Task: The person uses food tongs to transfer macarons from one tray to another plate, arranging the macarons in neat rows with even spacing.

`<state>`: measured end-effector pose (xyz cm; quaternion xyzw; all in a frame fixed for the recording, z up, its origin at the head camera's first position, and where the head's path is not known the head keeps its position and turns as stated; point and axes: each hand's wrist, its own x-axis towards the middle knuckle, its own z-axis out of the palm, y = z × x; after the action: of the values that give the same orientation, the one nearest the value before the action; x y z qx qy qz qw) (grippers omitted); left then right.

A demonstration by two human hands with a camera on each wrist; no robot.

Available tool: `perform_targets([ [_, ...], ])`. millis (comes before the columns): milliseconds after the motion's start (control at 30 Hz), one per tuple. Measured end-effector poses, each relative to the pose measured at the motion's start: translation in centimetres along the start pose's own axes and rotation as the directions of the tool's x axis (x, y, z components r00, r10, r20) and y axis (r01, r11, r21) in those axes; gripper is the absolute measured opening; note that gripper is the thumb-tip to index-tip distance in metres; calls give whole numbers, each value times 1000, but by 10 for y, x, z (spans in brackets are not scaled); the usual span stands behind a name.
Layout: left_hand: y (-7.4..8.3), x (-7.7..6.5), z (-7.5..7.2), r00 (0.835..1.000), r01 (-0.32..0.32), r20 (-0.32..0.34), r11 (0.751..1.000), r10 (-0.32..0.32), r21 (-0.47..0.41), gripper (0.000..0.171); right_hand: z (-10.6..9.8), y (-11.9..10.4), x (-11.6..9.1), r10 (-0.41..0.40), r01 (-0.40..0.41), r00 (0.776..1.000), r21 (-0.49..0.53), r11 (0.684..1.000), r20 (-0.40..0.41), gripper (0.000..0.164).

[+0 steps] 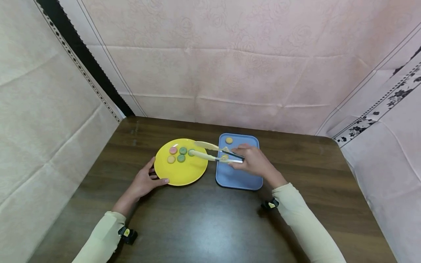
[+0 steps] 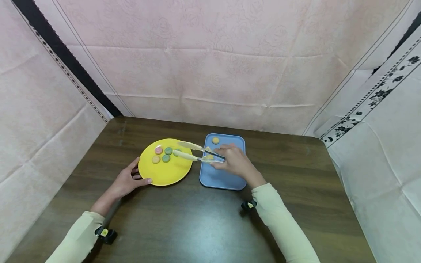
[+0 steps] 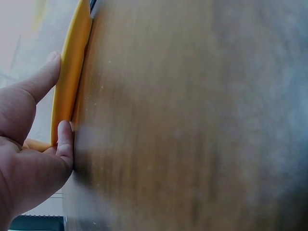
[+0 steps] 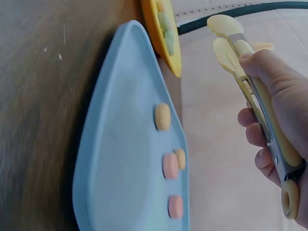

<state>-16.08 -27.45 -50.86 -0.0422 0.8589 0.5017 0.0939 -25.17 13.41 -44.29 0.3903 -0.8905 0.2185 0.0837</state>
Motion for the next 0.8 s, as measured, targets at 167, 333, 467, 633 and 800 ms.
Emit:
perform_targets([
  [167,1,0,0,1000,9,3,1000,-9,5,119,-16,9,-16,58,-58,998,-8,998,-4,55],
  [333,0,1,0,1000,4,3,1000,-4,1,119,-27,21,-35,92,-92,996,-36,995,10,56],
  [467,0,1,1,1000,3,5,1000,-3,-5,118,-32,31,-49,111,-109,993,-53,993,31,53],
  [633,3,-1,0,1000,12,8,1000,-12,-11,117,-34,41,-61,136,-133,990,-58,989,41,52],
  [800,2,-1,0,1000,15,6,1000,-15,-11,118,-30,47,-71,142,-139,989,-61,988,46,49],
])
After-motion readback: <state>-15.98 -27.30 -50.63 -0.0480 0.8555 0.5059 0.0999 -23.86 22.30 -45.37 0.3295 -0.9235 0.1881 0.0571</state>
